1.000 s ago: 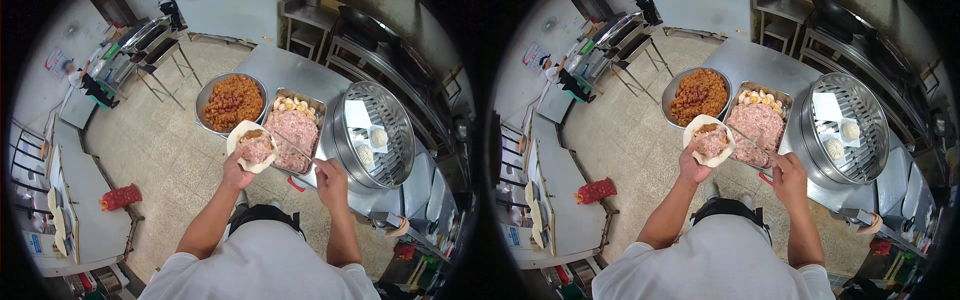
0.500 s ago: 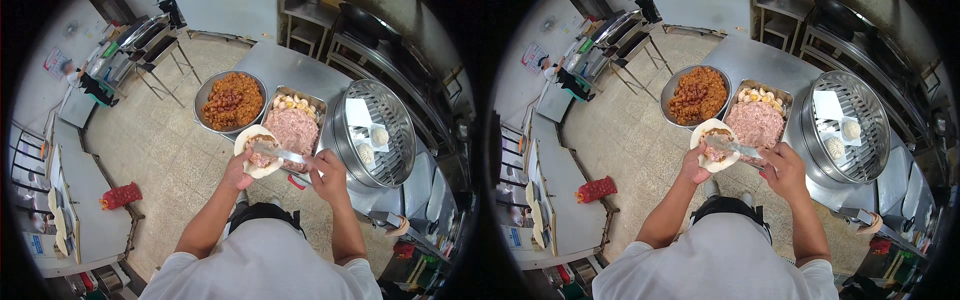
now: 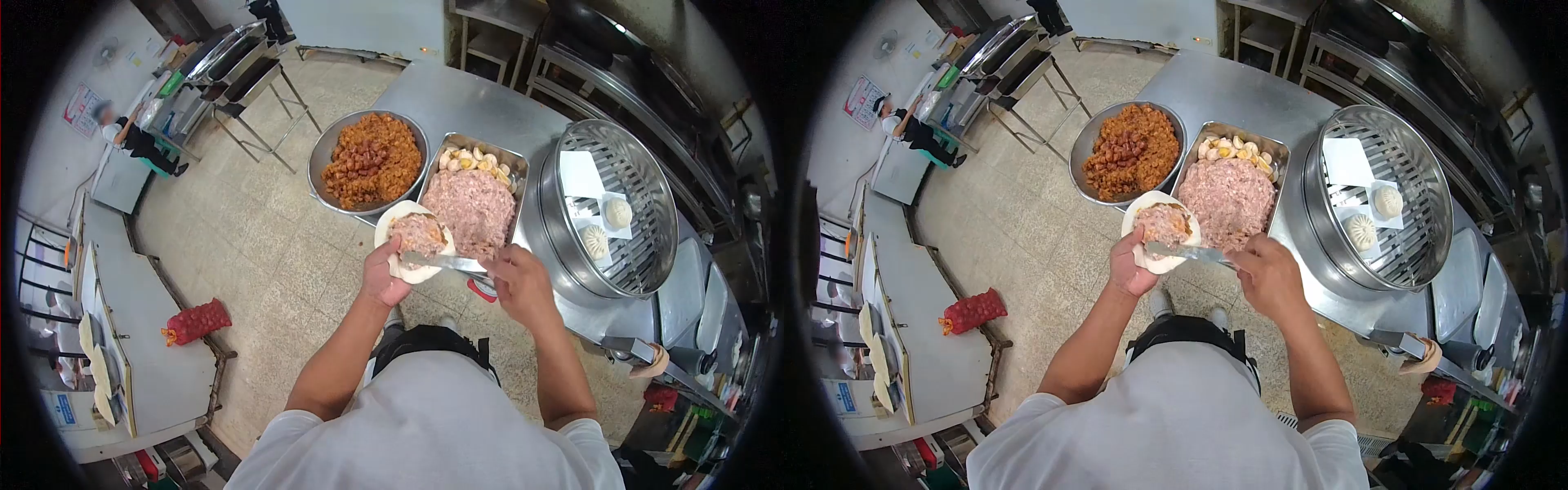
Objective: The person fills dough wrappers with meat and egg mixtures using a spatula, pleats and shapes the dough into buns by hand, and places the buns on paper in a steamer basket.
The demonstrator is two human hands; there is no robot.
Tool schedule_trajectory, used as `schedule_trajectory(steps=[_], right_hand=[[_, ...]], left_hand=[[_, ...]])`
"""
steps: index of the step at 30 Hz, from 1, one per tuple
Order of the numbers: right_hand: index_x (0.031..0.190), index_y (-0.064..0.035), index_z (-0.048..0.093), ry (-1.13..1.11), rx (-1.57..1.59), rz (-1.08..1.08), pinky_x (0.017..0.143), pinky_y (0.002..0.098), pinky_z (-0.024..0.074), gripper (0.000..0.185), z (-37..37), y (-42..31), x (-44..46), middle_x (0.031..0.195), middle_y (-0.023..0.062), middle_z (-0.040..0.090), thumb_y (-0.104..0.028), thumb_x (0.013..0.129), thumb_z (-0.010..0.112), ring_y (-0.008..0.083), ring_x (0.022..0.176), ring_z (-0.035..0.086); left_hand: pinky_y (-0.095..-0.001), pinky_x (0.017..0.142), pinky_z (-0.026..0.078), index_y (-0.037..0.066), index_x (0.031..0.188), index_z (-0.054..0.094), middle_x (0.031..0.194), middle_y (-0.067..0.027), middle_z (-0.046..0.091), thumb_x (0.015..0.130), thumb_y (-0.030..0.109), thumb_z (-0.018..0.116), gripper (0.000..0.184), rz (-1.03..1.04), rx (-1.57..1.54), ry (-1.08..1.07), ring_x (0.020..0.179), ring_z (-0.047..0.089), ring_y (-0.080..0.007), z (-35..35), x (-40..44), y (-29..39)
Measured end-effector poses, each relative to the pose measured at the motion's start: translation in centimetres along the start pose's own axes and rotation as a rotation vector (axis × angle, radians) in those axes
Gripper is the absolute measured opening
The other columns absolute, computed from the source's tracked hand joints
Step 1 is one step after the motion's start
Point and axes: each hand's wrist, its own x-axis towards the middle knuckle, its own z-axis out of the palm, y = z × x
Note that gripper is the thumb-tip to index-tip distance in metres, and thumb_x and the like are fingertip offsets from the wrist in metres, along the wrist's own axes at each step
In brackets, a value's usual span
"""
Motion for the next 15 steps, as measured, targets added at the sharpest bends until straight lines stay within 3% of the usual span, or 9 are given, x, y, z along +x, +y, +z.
schedule_trajectory(steps=[3, 5, 6, 8, 11, 15], right_hand=[[0.093, -0.0096, 0.074, 0.027, 0.008, 0.018, 0.063, 0.0408, 0.0506, 0.029, -2.3, 0.1, 0.2, 0.081, 0.0096, 0.059, 0.006, 0.07, 0.068, 0.0299, 0.074, 0.062], [0.095, -0.0102, 0.074, -0.019, -0.038, 0.218, 0.063, 0.0435, 0.0514, 0.026, -4.1, 0.4, -0.1, 0.082, 0.012, 0.061, 0.003, 0.074, 0.066, 0.032, 0.072, 0.064], [0.095, -0.0102, 0.074, -0.019, -0.041, 0.219, 0.063, 0.0435, 0.0514, 0.026, -4.4, 1.1, -0.3, 0.082, 0.012, 0.061, 0.003, 0.074, 0.066, 0.032, 0.072, 0.064], [0.098, -0.0117, 0.075, -0.139, -0.326, 0.309, 0.064, 0.0445, 0.0523, 0.024, -4.6, 2.2, -1.0, 0.082, 0.0138, 0.063, -0.003, 0.08, 0.062, 0.0336, 0.072, 0.065], [0.097, -0.0124, 0.074, -0.327, -0.453, 0.339, 0.066, 0.0447, 0.0533, 0.023, -3.3, 3.0, -2.0, 0.083, 0.0143, 0.064, -0.007, 0.083, 0.057, 0.0342, 0.072, 0.066], [0.096, -0.0114, 0.074, -0.438, -0.473, 0.363, 0.067, 0.0448, 0.0539, 0.023, -0.6, 3.7, -3.1, 0.083, 0.0139, 0.064, -0.008, 0.082, 0.056, 0.0341, 0.075, 0.067]], left_hand=[[-0.0547, 0.111, 0.039, 0.002, 0.143, 0.04, 0.14, -0.0194, 0.05, 0.092, 0.017, 0.061, 0.057, 0.04, -0.063, -0.015, 0.128, 0.051, -0.0368, 0.0, -0.2, 0.7], [-0.0531, 0.111, 0.04, 0.003, 0.143, 0.039, 0.14, -0.0182, 0.05, 0.089, 0.014, 0.064, 0.06, 0.059, -0.101, -0.041, 0.128, 0.052, -0.0355, -0.3, -0.5, 1.2], [-0.0517, 0.112, 0.039, 0.003, 0.144, 0.039, 0.141, -0.0175, 0.05, 0.087, 0.014, 0.068, 0.064, 0.113, 0.018, -0.006, 0.13, 0.05, -0.0349, -0.6, -0.6, 1.6], [-0.046, 0.113, 0.04, 0.002, 0.143, 0.038, 0.14, -0.0161, 0.051, 0.078, 0.005, 0.077, 0.076, 0.157, 0.095, 0.057, 0.132, 0.049, -0.032, -1.2, -0.9, 2.3], [-0.0445, 0.113, 0.041, 0.002, 0.143, 0.038, 0.139, -0.0167, 0.051, 0.077, 0.002, 0.076, 0.077, 0.176, 0.278, 0.047, 0.131, 0.05, -0.0308, -0.2, -1.4, 2.6], [-0.0451, 0.109, 0.045, 0.0, 0.142, 0.037, 0.135, -0.0161, 0.052, 0.08, -0.003, 0.072, 0.072, 0.136, 0.293, 0.041, 0.128, 0.052, -0.0295, 0.0, -1.5, 2.6]])
